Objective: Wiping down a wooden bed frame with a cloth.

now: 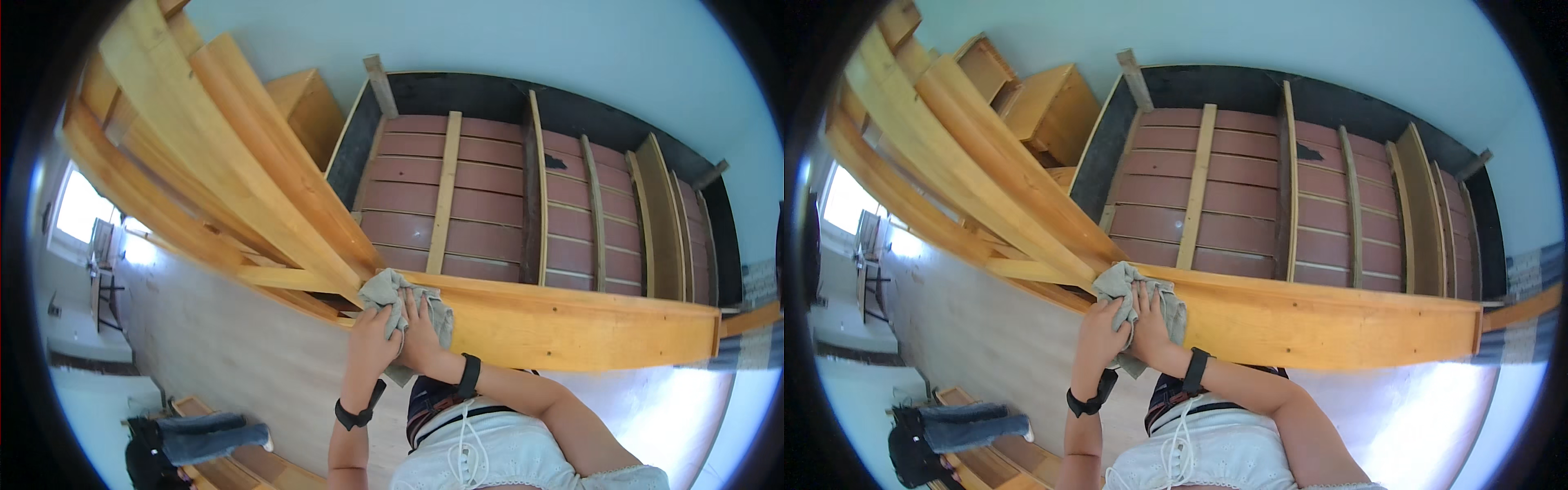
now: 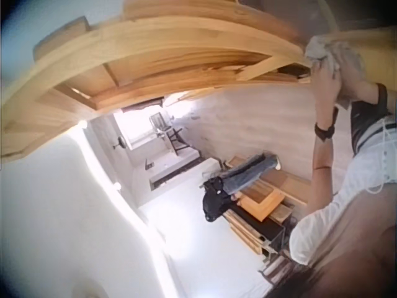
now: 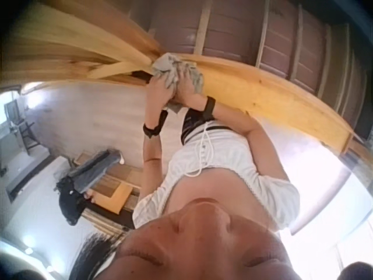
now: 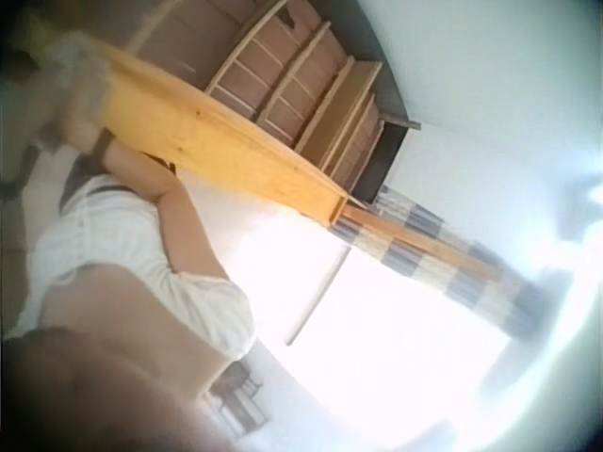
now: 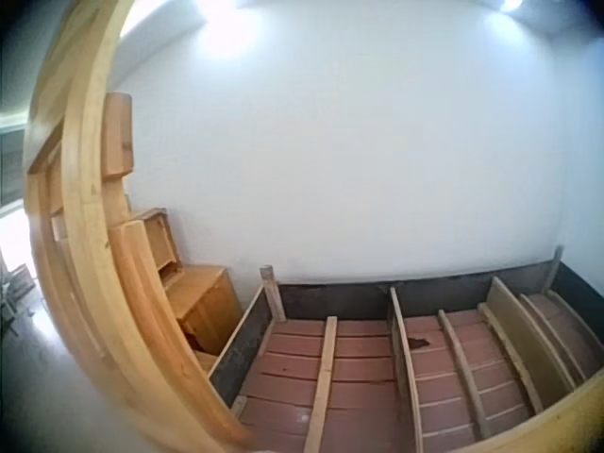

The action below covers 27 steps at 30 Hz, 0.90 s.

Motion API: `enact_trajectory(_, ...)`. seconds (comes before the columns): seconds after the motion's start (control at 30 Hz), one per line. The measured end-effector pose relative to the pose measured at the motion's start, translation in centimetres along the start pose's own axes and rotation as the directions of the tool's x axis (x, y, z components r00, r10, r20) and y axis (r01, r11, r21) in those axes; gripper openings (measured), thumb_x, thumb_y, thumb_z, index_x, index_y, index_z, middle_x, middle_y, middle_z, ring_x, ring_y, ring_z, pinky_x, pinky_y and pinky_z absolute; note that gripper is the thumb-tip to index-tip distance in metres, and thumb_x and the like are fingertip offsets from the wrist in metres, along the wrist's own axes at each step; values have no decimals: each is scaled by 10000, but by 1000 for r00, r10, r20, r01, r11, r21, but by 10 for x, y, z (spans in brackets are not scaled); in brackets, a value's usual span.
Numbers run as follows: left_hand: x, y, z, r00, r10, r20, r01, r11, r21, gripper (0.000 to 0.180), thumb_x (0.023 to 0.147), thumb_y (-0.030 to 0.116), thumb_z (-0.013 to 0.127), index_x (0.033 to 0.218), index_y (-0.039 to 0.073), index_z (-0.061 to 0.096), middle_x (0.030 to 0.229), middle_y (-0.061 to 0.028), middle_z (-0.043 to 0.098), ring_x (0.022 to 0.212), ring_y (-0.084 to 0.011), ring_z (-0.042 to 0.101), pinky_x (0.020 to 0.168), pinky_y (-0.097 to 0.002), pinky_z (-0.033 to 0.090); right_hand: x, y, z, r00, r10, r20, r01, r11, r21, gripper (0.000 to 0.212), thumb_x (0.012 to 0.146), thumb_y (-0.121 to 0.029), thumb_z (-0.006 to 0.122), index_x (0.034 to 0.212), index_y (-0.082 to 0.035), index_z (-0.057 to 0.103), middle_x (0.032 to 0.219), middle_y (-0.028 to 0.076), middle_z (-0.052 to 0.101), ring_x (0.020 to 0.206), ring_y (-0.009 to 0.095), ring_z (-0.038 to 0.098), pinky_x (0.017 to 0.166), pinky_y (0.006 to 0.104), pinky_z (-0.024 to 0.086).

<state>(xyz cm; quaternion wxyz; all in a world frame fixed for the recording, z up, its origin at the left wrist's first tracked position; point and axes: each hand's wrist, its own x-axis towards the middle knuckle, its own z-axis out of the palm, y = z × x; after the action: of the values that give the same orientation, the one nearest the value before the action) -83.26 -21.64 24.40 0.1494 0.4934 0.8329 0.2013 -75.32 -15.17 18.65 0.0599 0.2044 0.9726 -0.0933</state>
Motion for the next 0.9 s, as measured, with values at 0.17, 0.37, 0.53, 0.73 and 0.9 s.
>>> enact_trajectory(0.17,-9,-17,-2,999,1,-37,-4,996,-92,402,682,110,599,1071,16,563,982,-190,497,930,-344,489,809,-389,415,-2,-3,-10,1000,-12,28,12,1000,16,903,672,-545,550,1346,-20,258,1376,265,185,1289,429,115,1012,564,123)
enact_trajectory(0.37,-23,-52,4,971,23,-237,-89,958,-272,638,734,117,612,1283,-20,317,1177,-236,382,1104,-351,401,934,-387,335,-7,-11,-5,998,53,16,-54,998,33,965,632,-530,622,1337,19,257,1391,239,188,1303,389,121,1013,557,131)
enact_trajectory(0.53,-22,-60,10,995,-13,-97,-26,923,-383,761,752,184,619,1326,-58,181,1288,-265,327,1189,-403,333,986,-410,290,-10,-18,-14,994,105,11,-104,993,-47,824,628,-478,637,1263,-3,415,1398,239,161,1305,382,126,1018,546,136)
enact_trajectory(0.73,-10,-53,9,983,182,36,-158,920,-359,714,794,235,571,1320,-78,203,1319,-291,295,1216,-401,324,997,-386,291,-11,-14,-7,992,94,-80,-98,994,-42,640,641,-430,622,1109,4,577,1408,238,138,1307,385,114,1025,536,122)
enact_trajectory(0.9,-11,-54,4,964,250,90,-177,859,-481,760,811,279,556,1320,-109,147,1345,-308,229,1251,-408,257,1022,-399,240,-13,-19,-12,991,121,53,-117,991,-72,696,668,-399,593,1222,4,472,1404,234,155,1309,384,108,1026,537,120)
